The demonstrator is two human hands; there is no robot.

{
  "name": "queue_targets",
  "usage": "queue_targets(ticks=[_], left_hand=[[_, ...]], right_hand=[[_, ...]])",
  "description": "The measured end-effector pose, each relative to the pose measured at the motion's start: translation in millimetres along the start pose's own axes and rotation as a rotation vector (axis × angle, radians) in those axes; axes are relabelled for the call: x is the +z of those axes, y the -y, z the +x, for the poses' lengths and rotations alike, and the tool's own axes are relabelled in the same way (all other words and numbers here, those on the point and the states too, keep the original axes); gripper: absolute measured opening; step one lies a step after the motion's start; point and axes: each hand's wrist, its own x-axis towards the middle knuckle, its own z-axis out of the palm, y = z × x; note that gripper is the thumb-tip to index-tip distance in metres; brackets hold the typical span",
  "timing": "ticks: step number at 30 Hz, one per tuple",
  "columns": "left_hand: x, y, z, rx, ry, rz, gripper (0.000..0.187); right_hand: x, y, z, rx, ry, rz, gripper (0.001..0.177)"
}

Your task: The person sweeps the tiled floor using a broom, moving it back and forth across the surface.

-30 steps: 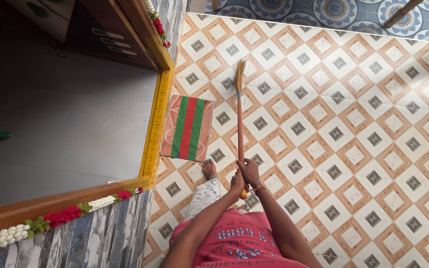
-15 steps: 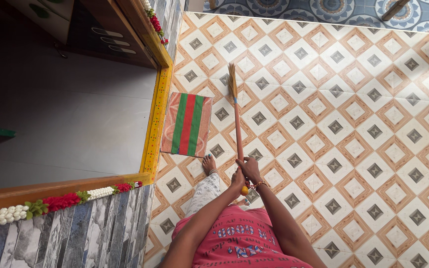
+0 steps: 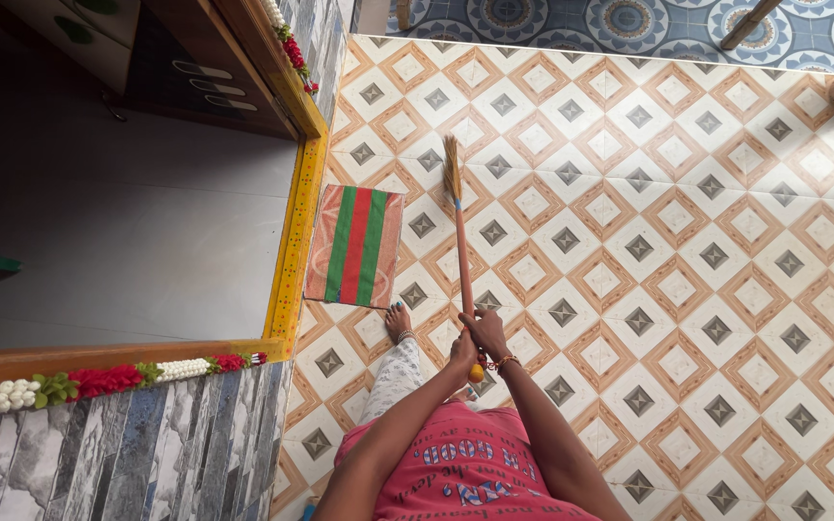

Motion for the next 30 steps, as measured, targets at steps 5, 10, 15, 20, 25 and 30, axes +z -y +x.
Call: queue_targets(ticks=[5, 10, 15, 20, 25, 30], left_hand=[[7, 11, -4, 0.002, -0.020, -0.010, 0.062], [12, 23, -7, 0.026, -0.031, 0.038, 0.070], [17, 32, -9, 0.034, -0.044, 0.065, 0.071], [22, 41, -12, 0.020, -0.031, 0.105, 0.073], [25, 48, -14, 0.033, -0.031, 0.123, 0.073], [25, 52, -14, 0.009, -0.019, 0.160, 0.072]], right_hand=[[-5, -9, -8, 0.011, -0.016, 0.002, 0.056], [-10, -18, -16, -0.010, -0.016, 0.028, 0.054], [-16, -26, -22, 0.002, -0.024, 0.027, 0.051], [-21, -34, -29, -0.005, -0.030, 0.008, 0.049], [-24, -41, -35, -0.014, -0.048, 0.040, 0.047], [-25, -47, -39, 0.031, -0.080, 0.051, 0.047]])
